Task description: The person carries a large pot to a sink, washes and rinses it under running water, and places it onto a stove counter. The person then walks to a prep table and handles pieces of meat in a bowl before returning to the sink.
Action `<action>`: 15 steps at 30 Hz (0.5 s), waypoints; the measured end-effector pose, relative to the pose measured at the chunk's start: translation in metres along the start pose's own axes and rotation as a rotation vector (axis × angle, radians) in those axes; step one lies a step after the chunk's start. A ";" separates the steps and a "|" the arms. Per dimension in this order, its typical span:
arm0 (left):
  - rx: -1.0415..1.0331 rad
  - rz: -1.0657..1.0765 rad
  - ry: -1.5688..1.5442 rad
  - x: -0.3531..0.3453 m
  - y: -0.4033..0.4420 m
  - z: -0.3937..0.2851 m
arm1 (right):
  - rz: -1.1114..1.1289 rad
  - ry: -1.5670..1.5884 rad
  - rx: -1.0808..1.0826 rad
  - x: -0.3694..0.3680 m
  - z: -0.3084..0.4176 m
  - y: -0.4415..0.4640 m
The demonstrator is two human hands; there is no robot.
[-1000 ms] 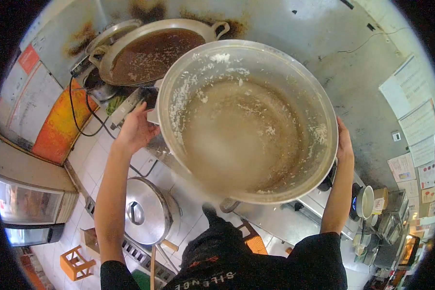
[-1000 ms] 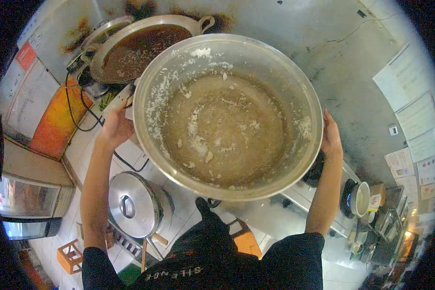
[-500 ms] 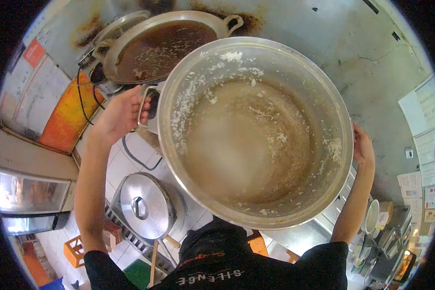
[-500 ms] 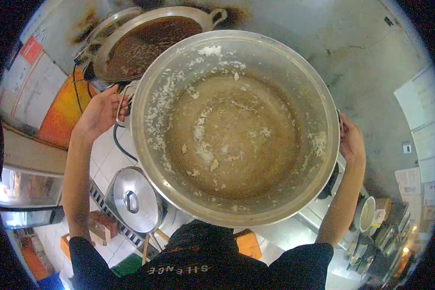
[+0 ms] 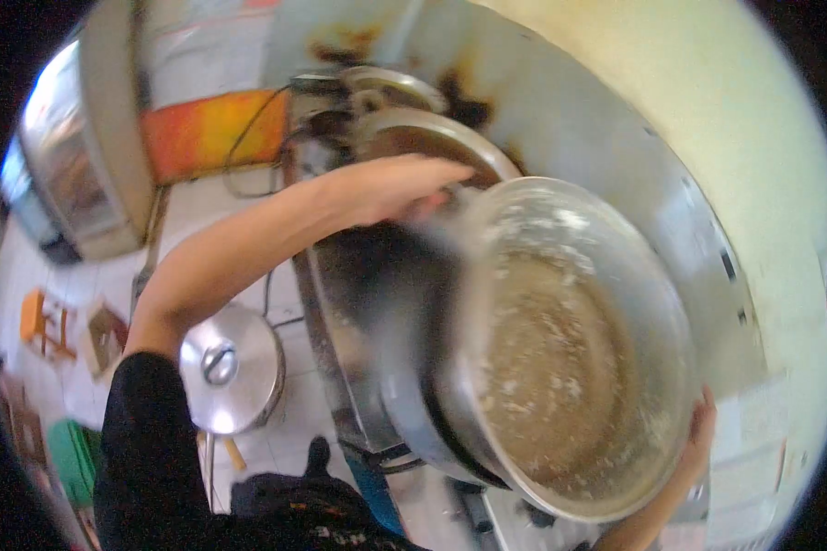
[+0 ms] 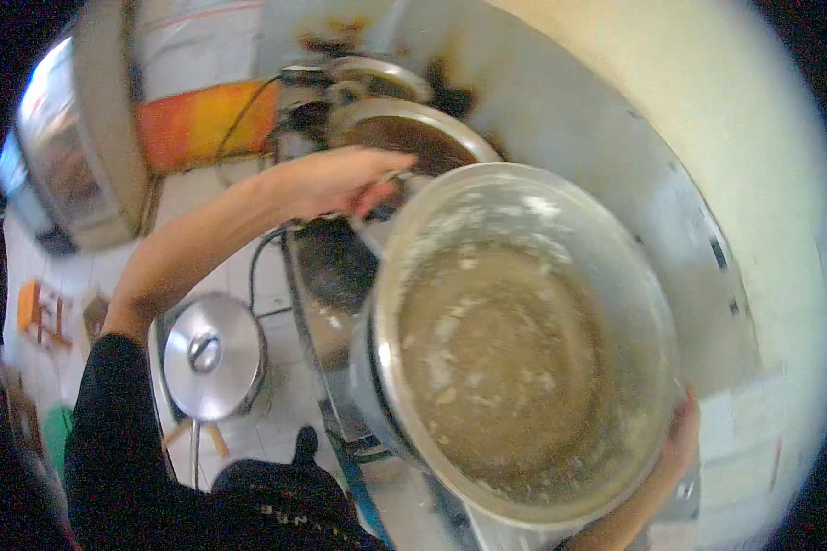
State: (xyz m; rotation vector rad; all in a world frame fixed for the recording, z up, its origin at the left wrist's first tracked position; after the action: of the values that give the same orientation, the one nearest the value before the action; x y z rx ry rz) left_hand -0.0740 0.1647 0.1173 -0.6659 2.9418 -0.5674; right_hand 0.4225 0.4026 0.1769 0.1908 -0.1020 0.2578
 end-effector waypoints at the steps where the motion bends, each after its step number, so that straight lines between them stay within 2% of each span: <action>1: -0.080 -0.013 -0.022 -0.004 -0.035 -0.011 | 0.015 -0.002 0.015 -0.006 0.004 -0.014; 2: -0.138 -0.022 -0.093 0.003 -0.043 -0.023 | 0.030 -0.008 0.037 -0.012 0.013 -0.028; 3: -0.270 -0.021 0.031 0.016 -0.068 -0.031 | 0.044 -0.015 0.045 -0.019 0.014 -0.042; 4: -0.309 -0.003 -0.091 0.019 -0.099 -0.030 | 0.066 -0.027 0.053 -0.027 0.015 -0.053; 6: -0.410 -0.096 -0.075 0.028 -0.153 -0.031 | 0.115 -0.050 0.062 -0.044 0.022 -0.074; 9: -0.422 -0.187 -0.125 0.035 -0.236 -0.012 | 0.187 -0.074 0.075 -0.056 0.033 -0.105; 15: -0.351 -0.408 -0.195 0.036 -0.423 0.073 | 0.370 -0.032 0.127 -0.086 0.044 -0.185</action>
State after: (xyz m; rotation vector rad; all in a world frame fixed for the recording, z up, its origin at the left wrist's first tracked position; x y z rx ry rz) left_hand 0.0744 -0.2296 0.2059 -1.2921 2.7482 0.0066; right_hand 0.3854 0.1977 0.1768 0.3020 -0.1527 0.6305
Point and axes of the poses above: each hand's wrist, its own y-axis towards the middle knuckle, its own x-axis out of the back of the hand, z = x × y, the point moved 1 cm from there along y, towards the middle knuckle, and after that the axes turned 14 degrees about x, right-handed, at the moved point
